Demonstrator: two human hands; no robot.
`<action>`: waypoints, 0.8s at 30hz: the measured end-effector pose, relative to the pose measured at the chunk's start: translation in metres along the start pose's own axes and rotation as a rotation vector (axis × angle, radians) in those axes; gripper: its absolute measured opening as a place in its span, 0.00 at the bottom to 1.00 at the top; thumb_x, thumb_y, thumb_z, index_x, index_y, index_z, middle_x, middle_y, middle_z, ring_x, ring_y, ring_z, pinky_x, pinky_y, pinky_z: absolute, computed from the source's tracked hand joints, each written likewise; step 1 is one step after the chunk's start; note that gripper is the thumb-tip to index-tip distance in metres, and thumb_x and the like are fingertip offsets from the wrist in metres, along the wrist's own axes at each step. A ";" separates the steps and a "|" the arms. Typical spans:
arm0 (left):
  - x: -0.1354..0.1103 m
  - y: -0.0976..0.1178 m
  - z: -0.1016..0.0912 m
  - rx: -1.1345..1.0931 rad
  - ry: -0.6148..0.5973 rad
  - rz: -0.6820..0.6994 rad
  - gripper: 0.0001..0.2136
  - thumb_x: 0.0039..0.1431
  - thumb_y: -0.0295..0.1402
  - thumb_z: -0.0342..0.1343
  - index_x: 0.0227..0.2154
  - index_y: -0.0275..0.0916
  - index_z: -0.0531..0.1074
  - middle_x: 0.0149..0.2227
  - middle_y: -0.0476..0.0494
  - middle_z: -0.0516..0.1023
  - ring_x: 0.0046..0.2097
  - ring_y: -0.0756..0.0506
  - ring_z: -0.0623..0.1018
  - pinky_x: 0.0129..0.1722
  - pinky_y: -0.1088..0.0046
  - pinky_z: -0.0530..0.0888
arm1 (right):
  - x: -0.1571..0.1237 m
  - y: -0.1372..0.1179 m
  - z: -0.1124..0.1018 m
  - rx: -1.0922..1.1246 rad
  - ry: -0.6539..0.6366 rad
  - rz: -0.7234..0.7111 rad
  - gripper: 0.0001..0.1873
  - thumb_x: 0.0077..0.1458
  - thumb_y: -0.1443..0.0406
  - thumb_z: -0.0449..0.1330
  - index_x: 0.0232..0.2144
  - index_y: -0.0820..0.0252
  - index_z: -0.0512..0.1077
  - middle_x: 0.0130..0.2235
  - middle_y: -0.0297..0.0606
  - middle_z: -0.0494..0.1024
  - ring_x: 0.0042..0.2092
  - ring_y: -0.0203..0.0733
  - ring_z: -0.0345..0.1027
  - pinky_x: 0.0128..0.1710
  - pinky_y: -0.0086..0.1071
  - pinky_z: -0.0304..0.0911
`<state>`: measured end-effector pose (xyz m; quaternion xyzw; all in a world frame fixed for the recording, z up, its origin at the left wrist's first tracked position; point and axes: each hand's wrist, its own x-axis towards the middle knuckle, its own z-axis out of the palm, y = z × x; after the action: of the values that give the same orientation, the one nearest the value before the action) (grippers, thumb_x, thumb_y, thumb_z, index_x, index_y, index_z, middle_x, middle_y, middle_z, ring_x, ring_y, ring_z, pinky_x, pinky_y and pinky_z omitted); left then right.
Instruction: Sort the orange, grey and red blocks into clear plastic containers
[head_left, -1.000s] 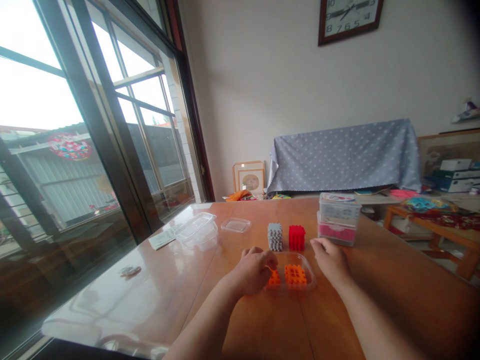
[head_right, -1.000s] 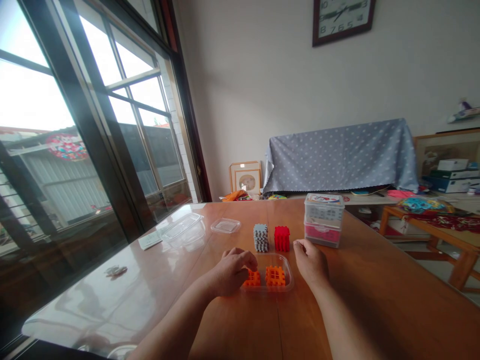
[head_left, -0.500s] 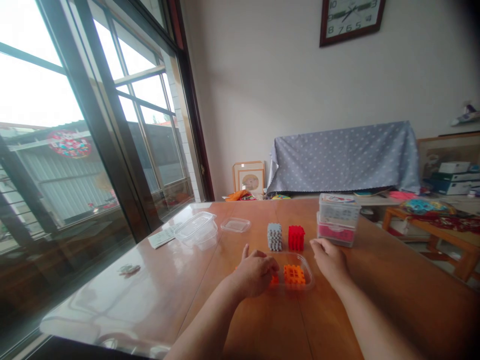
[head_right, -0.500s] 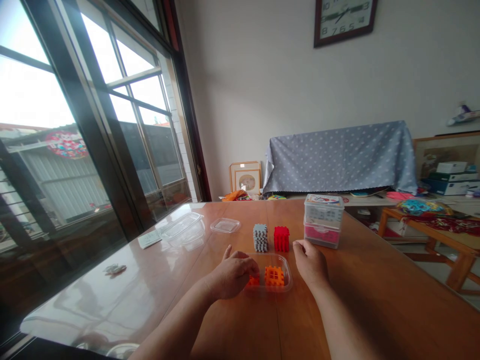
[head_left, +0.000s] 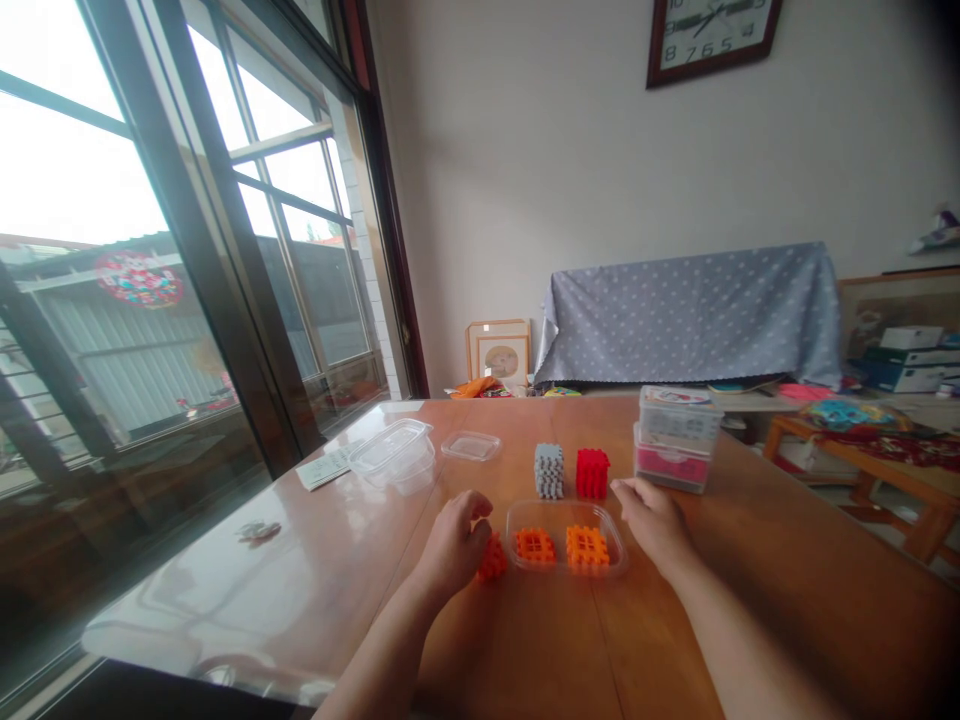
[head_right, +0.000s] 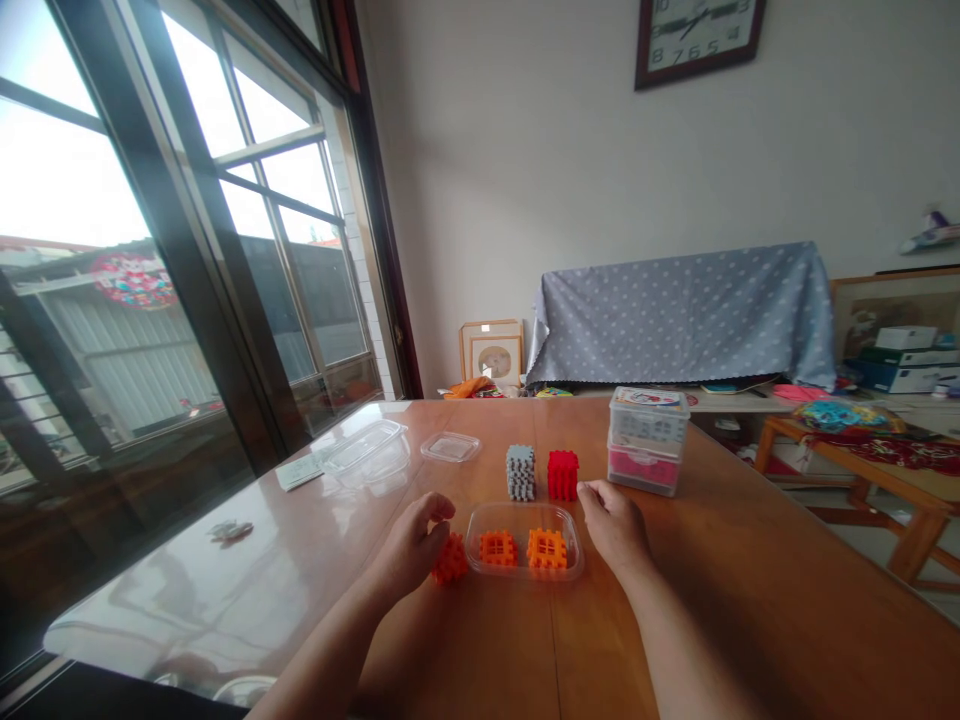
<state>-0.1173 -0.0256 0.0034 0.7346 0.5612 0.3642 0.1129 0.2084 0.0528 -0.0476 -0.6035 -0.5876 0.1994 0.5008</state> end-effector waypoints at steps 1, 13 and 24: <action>-0.003 -0.004 -0.004 -0.009 -0.009 -0.010 0.10 0.56 0.23 0.49 0.38 0.41 0.70 0.40 0.45 0.77 0.45 0.44 0.76 0.47 0.66 0.73 | 0.000 0.000 0.000 -0.004 -0.001 0.003 0.24 0.58 0.45 0.53 0.27 0.56 0.75 0.21 0.32 0.73 0.29 0.43 0.68 0.30 0.31 0.58; -0.023 -0.006 -0.032 0.163 -0.264 -0.073 0.24 0.48 0.32 0.64 0.51 0.47 0.70 0.52 0.44 0.75 0.54 0.37 0.72 0.55 0.59 0.70 | 0.001 0.006 0.003 -0.038 -0.042 0.044 0.24 0.58 0.45 0.53 0.29 0.56 0.75 0.21 0.31 0.73 0.28 0.43 0.68 0.29 0.31 0.57; -0.017 -0.006 -0.040 0.137 -0.246 -0.046 0.20 0.47 0.28 0.63 0.45 0.45 0.72 0.49 0.46 0.76 0.52 0.39 0.72 0.55 0.61 0.68 | -0.007 -0.010 -0.004 -0.011 -0.063 0.030 0.22 0.59 0.47 0.54 0.29 0.56 0.76 0.21 0.32 0.74 0.28 0.44 0.69 0.29 0.32 0.59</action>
<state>-0.1505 -0.0487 0.0216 0.7666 0.5834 0.2297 0.1385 0.2050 0.0426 -0.0397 -0.6086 -0.5949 0.2225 0.4757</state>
